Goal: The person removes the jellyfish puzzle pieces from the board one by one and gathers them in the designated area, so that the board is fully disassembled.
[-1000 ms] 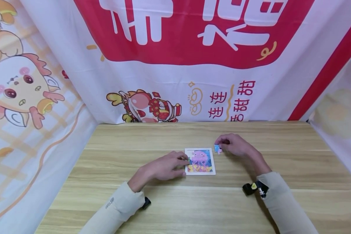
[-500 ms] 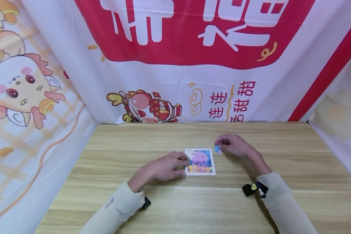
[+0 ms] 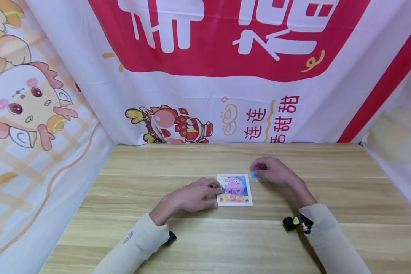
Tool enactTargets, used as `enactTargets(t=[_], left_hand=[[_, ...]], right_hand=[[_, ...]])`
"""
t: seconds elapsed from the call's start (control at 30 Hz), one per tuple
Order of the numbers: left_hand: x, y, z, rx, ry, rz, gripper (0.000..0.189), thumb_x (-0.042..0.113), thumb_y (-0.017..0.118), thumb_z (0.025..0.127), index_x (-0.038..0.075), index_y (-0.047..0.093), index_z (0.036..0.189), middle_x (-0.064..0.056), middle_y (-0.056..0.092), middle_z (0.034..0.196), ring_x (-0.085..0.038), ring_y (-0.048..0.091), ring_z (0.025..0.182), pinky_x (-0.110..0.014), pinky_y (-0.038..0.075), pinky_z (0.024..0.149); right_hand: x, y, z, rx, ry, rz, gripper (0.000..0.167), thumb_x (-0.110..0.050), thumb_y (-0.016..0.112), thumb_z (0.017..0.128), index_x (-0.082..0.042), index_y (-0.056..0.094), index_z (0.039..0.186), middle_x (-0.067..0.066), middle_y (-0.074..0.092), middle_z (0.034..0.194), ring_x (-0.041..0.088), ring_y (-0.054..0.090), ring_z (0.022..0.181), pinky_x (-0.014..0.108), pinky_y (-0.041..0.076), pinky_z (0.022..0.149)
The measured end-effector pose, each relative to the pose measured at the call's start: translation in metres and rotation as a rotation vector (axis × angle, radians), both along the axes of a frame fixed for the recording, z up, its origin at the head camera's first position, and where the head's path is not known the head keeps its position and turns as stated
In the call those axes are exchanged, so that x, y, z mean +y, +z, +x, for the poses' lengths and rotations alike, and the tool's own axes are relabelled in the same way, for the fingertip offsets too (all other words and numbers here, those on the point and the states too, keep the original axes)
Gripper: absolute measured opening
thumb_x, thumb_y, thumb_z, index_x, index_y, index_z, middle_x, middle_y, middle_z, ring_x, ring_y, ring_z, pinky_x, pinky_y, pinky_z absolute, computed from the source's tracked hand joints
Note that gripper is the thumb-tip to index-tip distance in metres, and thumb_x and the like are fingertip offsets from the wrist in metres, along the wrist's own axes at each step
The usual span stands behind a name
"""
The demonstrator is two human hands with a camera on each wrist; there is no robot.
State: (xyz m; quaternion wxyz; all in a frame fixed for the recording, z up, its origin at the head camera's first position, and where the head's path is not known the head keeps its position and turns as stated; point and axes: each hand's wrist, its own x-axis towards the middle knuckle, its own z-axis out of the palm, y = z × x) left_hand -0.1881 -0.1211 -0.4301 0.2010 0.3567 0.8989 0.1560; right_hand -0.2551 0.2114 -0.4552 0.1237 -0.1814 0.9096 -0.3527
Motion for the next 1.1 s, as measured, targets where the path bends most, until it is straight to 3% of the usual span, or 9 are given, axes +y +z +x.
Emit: enactTargets(t=[0.33, 0.7, 1.1], left_hand=[[0.002, 0.002, -0.003, 0.007, -0.011, -0.013, 0.05, 0.037, 0.063, 0.109, 0.017, 0.059, 0.155, -0.001, 0.049, 0.164, -0.023, 0.044, 0.152, -0.045, 0.041, 0.127], [0.009, 0.002, -0.006, 0.058, -0.02, 0.001, 0.046, 0.038, 0.061, 0.11, 0.017, 0.063, 0.151, -0.003, 0.053, 0.161, -0.022, 0.05, 0.146, -0.043, 0.046, 0.123], [0.024, 0.004, -0.007, 0.059, -0.077, -0.009, 0.048, 0.037, 0.063, 0.109, 0.017, 0.062, 0.153, -0.003, 0.052, 0.163, -0.023, 0.049, 0.148, -0.042, 0.044, 0.125]], right_hand=[[-0.017, 0.01, 0.007, -0.024, 0.027, -0.017, 0.025, -0.002, 0.068, 0.099, -0.006, 0.075, 0.123, 0.01, 0.074, 0.113, 0.022, 0.068, 0.101, 0.035, 0.06, 0.086], [-0.04, 0.013, 0.013, 0.008, 0.1, 0.002, 0.023, -0.004, 0.069, 0.1, -0.008, 0.075, 0.122, 0.007, 0.076, 0.114, 0.021, 0.069, 0.105, 0.04, 0.061, 0.093], [-0.056, 0.014, 0.014, -0.044, 0.126, 0.033, 0.026, -0.005, 0.072, 0.099, -0.012, 0.076, 0.124, 0.004, 0.075, 0.117, 0.019, 0.068, 0.106, 0.041, 0.06, 0.097]])
